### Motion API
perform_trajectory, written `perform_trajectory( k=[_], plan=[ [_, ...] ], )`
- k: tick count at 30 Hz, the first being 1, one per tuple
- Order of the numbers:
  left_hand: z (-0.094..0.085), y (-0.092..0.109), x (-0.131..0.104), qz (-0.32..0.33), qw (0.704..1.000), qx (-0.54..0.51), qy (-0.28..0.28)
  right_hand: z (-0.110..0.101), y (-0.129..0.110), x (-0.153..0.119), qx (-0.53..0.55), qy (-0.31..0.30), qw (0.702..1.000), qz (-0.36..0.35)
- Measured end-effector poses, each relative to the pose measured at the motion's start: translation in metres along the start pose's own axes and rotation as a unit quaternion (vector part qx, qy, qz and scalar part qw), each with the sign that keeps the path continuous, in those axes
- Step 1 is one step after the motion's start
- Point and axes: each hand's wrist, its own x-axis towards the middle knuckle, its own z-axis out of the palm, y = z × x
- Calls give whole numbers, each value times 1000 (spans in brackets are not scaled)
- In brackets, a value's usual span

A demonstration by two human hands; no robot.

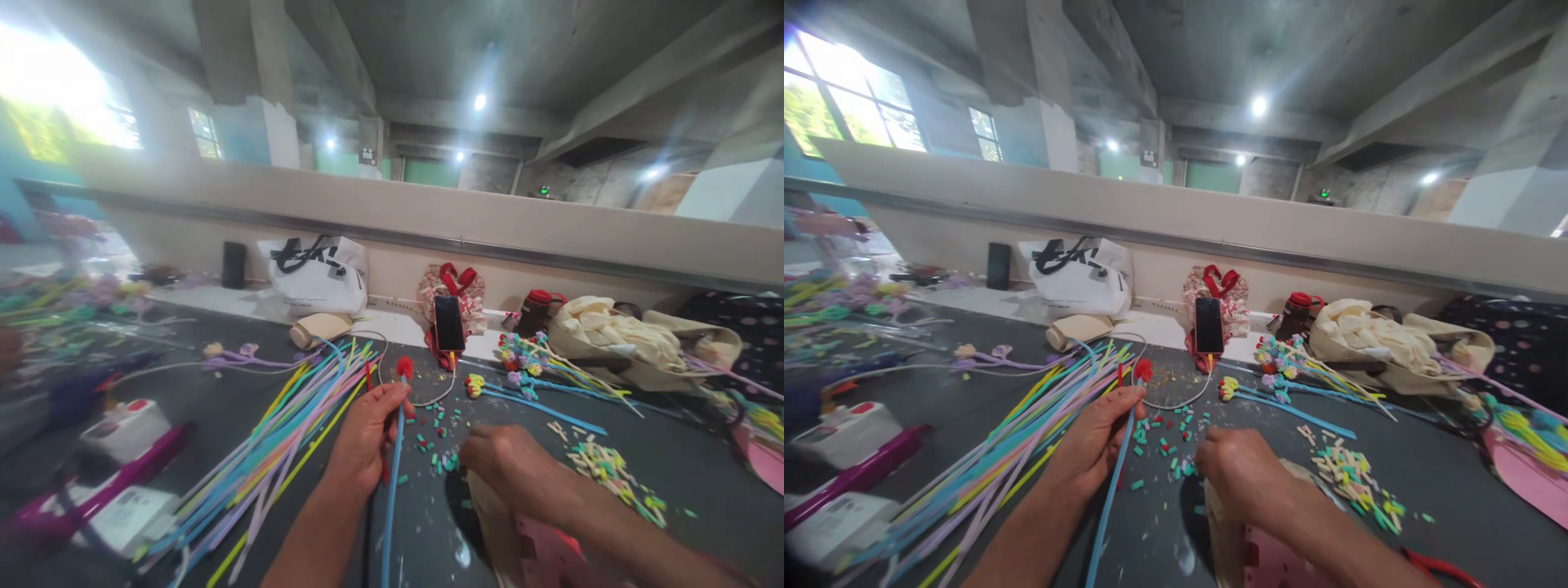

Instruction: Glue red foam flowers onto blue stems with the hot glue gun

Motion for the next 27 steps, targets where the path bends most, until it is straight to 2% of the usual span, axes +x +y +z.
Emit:
perform_trajectory(
  k=[7,14,20,27],
  plan=[
    [-2,2,1,10,999,-31,1,0,-15,58,2,-3,999,53],
    [-4,4,0,7,999,-47,-6,10,-29,85,42,-10,994,103],
    [-4,3,0,11,999,-40,-5,10,-7,82,208,-10,974,91],
    [4,0,-4,4,1000,-2,-20,2,4,52,434,8,898,76]
  ],
)
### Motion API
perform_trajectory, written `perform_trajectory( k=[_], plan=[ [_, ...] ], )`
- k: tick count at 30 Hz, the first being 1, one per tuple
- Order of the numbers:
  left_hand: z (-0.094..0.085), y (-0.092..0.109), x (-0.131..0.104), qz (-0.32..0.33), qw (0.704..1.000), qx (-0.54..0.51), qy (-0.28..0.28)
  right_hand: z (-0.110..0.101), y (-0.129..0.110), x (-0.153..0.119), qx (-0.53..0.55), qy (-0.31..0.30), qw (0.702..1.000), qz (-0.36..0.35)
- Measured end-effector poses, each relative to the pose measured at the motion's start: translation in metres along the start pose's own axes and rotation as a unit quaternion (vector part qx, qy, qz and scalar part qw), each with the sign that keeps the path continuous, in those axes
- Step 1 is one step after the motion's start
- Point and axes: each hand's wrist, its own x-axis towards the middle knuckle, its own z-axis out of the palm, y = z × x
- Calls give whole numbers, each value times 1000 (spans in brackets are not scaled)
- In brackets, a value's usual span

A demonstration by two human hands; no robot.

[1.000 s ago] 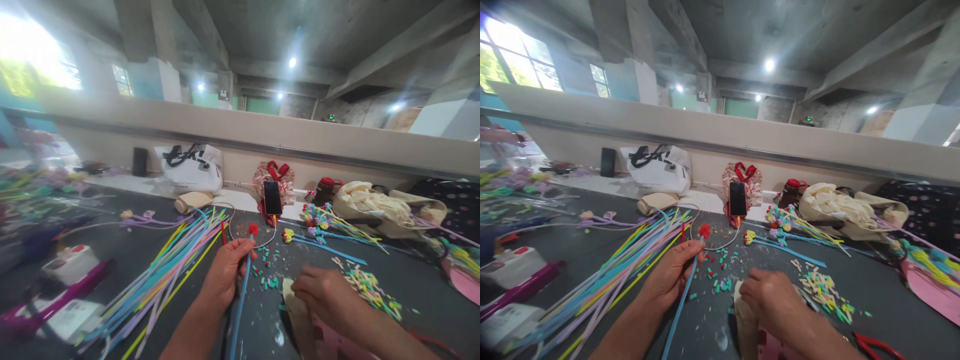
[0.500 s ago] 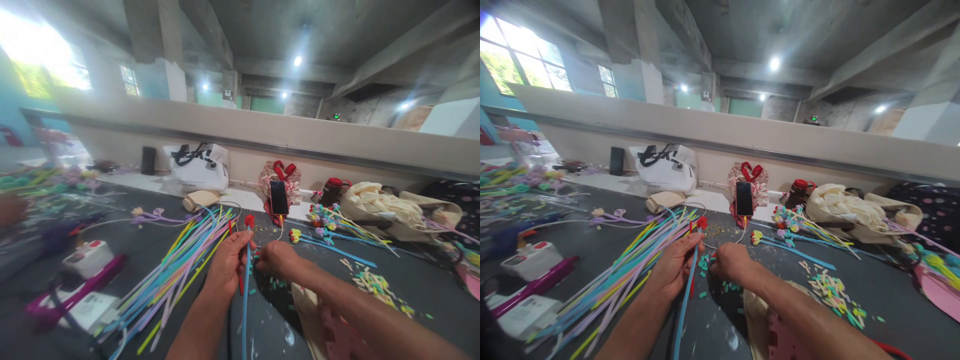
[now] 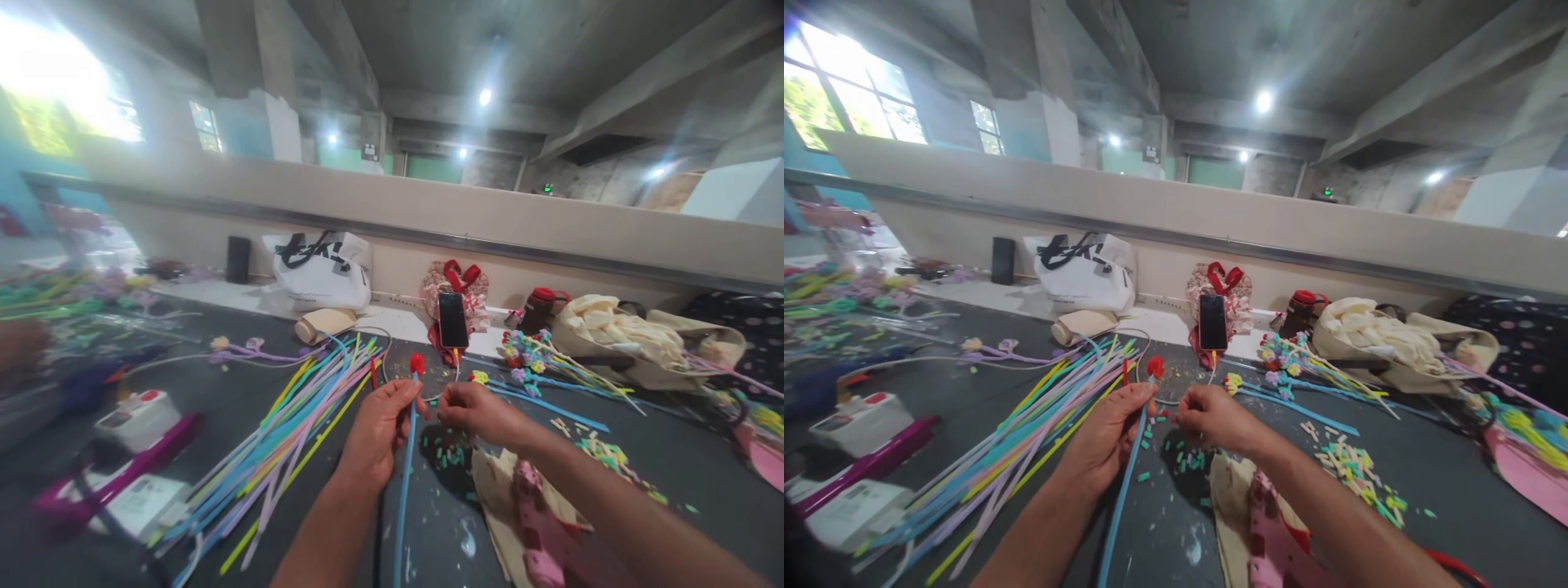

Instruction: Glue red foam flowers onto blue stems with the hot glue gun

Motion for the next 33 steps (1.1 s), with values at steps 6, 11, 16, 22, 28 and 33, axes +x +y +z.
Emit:
perform_trajectory(
  k=[6,11,16,22,28,33],
  plan=[
    [-1,-3,3,-6,1000,12,2,-1,3,-10,112,-2,994,-14],
    [1,-9,4,-4,999,37,1,-3,7,-7,139,44,989,-20],
    [1,-14,5,3,998,67,8,-2,5,-4,143,82,986,-33],
    [2,-16,5,-2,999,54,8,3,4,-4,165,107,980,-18],
    [9,-14,-3,-10,998,54,21,10,-5,-8,193,122,974,-10],
    [8,-17,0,-7,999,25,26,13,-7,-6,209,130,969,-18]
  ],
)
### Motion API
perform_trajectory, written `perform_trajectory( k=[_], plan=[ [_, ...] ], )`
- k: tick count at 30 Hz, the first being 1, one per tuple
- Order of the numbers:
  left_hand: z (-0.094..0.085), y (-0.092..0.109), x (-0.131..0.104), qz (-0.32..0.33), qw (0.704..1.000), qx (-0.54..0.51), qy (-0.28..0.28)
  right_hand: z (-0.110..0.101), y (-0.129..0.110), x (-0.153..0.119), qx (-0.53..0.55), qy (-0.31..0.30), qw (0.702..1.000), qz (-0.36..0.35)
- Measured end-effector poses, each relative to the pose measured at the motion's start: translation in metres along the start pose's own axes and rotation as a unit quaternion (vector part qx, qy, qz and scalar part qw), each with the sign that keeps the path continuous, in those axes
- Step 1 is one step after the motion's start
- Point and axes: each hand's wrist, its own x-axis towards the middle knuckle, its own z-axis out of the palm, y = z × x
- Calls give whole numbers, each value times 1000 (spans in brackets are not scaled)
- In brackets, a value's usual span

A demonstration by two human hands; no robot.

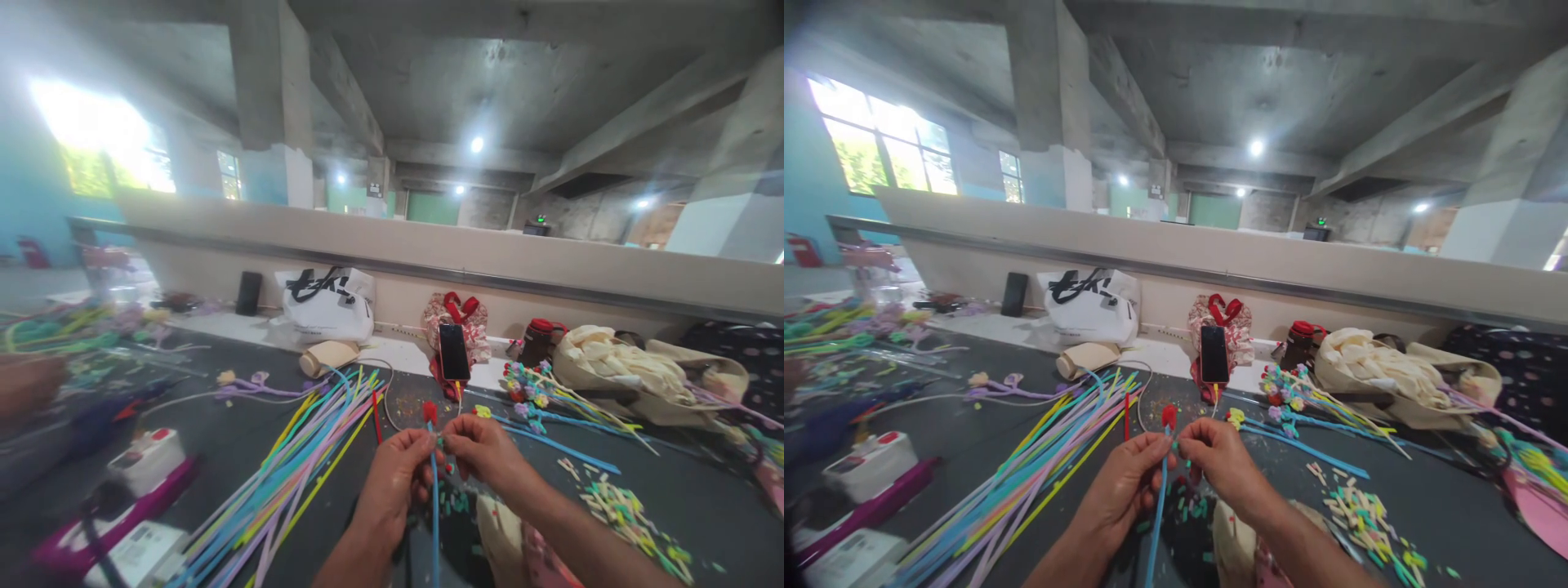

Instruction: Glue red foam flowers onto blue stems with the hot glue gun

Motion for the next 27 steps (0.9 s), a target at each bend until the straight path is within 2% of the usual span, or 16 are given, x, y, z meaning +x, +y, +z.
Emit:
perform_trajectory(
  k=[5,12,15,20,27],
  plan=[
    [-1,-4,3,2,1000,-8,-27,3,-3,0,19,2,1000,-5],
    [2,-5,-1,-9,999,-1,-50,-2,-4,-2,158,-88,982,50],
    [3,-5,-2,-1,999,12,-47,-3,2,1,188,-101,974,73],
    [5,-4,-3,2,1000,9,-27,-2,7,6,183,-83,977,74],
    [5,-6,-1,-13,998,-6,-57,-5,5,3,145,2,988,52]
  ],
)
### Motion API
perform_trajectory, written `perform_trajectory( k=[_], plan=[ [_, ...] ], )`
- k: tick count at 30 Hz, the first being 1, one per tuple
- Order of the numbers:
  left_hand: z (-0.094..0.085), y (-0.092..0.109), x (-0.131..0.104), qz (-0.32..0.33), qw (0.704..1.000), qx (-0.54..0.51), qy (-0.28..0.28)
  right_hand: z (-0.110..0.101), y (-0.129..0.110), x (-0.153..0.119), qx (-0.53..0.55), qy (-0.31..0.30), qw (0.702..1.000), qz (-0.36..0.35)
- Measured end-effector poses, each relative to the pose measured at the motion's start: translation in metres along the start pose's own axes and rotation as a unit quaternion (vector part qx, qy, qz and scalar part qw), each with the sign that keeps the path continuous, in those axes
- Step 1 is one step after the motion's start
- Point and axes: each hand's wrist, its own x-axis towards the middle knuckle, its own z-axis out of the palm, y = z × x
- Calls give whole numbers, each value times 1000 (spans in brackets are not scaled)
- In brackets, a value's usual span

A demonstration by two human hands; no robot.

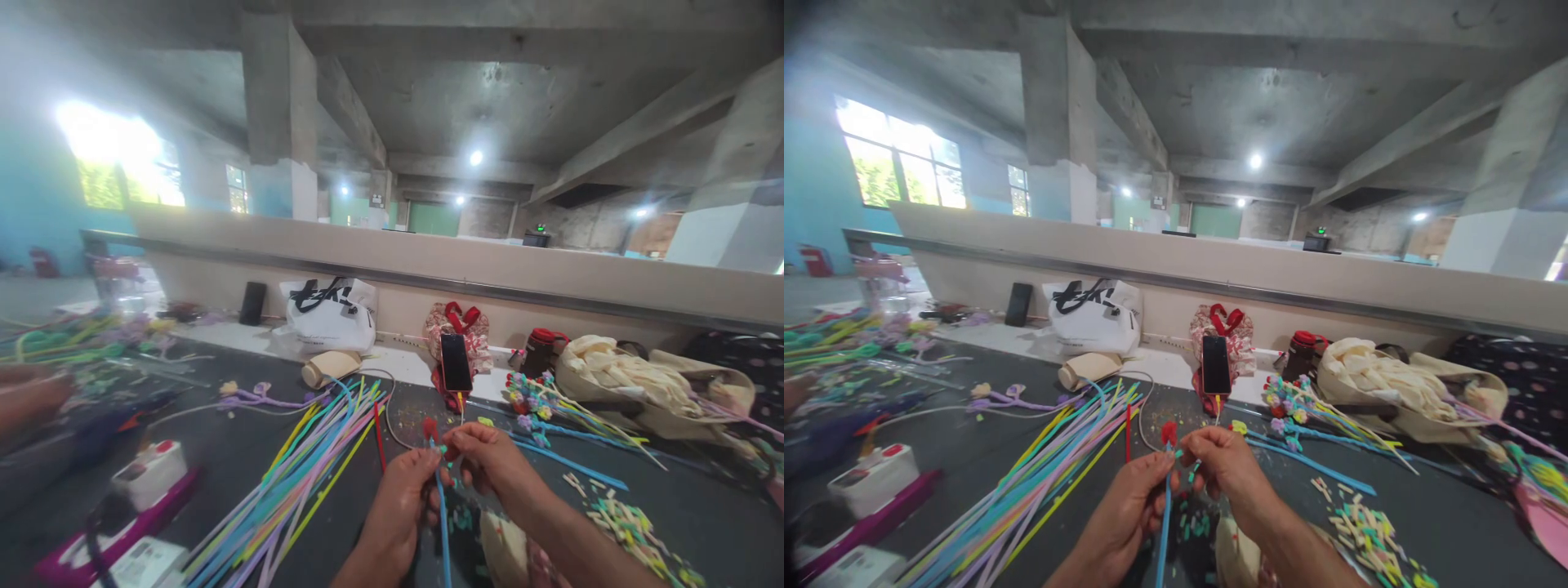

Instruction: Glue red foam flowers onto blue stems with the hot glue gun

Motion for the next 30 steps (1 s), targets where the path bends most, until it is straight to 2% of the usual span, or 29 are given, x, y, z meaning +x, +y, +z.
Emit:
perform_trajectory(
  k=[7,13,18,22,26,30],
  plan=[
    [-3,-4,-1,6,1000,6,-26,3,-3,-8,-104,-5,993,-54],
    [0,-4,-1,-5,999,32,-44,-3,3,-6,-160,5,983,-89],
    [1,-2,-1,-23,998,44,-49,-9,1,-14,-222,-11,966,-132],
    [1,-5,-2,-20,993,113,-5,-19,-16,-21,-347,8,912,-218],
    [2,-7,-3,-36,988,148,11,-23,-30,-24,-445,-29,844,-297],
    [1,-7,-3,-35,983,181,11,-22,-28,-25,-514,-57,789,-331]
  ],
)
